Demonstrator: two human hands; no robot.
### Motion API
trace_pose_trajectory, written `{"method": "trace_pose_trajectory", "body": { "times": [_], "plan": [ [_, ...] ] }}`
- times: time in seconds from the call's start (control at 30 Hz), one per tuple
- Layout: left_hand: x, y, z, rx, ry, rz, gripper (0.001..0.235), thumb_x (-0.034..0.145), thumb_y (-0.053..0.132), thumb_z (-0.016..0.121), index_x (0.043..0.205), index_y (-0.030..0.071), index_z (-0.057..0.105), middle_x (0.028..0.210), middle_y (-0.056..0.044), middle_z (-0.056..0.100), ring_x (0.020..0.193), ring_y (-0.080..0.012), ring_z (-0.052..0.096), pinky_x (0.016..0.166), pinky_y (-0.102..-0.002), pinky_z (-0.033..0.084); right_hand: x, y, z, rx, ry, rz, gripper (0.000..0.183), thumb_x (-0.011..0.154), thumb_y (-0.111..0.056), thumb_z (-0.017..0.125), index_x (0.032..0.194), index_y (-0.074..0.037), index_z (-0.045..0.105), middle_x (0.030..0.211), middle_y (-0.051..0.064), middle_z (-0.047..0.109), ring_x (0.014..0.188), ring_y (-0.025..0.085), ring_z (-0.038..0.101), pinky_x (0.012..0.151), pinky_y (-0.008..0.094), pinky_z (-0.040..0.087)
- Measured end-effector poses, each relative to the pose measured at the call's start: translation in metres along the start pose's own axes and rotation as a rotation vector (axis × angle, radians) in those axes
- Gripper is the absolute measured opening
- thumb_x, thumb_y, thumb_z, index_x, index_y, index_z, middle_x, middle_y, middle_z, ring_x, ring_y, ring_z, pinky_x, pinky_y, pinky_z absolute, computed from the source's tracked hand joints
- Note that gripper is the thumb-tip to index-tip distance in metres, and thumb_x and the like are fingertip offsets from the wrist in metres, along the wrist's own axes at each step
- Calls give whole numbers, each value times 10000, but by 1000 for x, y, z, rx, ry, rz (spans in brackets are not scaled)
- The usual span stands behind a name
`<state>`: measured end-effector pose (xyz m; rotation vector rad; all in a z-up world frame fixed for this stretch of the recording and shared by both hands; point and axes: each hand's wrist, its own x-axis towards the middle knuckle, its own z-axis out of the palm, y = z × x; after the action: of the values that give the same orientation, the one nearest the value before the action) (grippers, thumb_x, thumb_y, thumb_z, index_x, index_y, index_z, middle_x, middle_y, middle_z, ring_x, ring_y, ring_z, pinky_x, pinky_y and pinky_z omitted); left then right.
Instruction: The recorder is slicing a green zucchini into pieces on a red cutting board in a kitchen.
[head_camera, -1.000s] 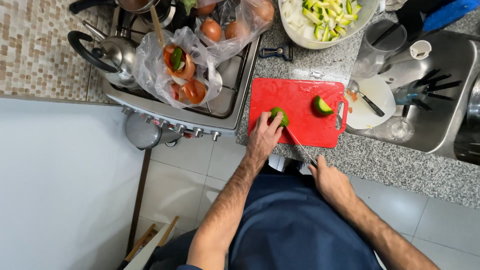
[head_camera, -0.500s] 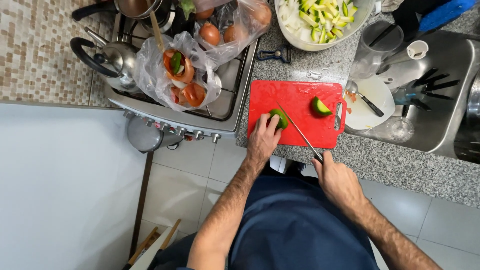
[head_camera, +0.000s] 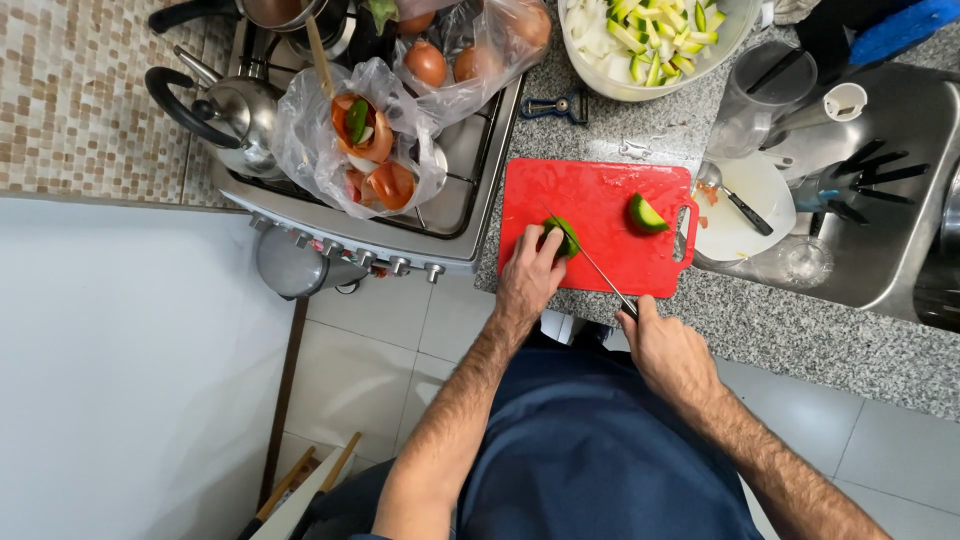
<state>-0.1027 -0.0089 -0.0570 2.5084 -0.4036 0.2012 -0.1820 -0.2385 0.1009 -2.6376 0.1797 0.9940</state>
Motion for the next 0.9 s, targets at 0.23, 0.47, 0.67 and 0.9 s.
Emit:
{"method": "trace_pose_trajectory", "body": {
  "times": [0.23, 0.47, 0.67, 0.9],
  "plan": [
    [6, 2, -4, -23, -26, -17, 445, 996, 236, 775, 1402, 191, 598, 1302, -118, 531, 1199, -415, 712, 854, -510, 694, 7, -2, -1, 18, 0, -2, 458, 1182, -578, 348, 1202, -153, 516, 959, 332, 803, 1032, 578, 811, 963, 664, 623],
    [5, 0, -2, -46, -43, -33, 447, 981, 219, 778, 1389, 183, 598, 1285, -119, 528, 1185, -425, 708, 850, -527, 693, 9, -8, -5, 11, -23, -6, 442, 1177, -566, 351, 1210, -157, 514, 975, 328, 801, 1034, 579, 809, 962, 667, 620],
    [6, 3, -6, -33, -6, -4, 444, 983, 218, 780, 1389, 175, 606, 1272, -113, 534, 1172, -400, 713, 867, -483, 691, 35, -8, 19, 6, -8, -39, 431, 1186, -536, 339, 1221, -138, 500, 988, 344, 793, 1036, 588, 804, 950, 674, 623],
    [3, 0, 3, 151, 49, 90, 512, 951, 224, 818, 1424, 213, 622, 1259, -101, 536, 1152, -358, 725, 865, -441, 697, 76, 10, 65, 17, 24, -62, 487, 1197, -565, 340, 1290, -109, 485, 1034, 356, 790, 1069, 593, 795, 983, 683, 612]
  ]
}}
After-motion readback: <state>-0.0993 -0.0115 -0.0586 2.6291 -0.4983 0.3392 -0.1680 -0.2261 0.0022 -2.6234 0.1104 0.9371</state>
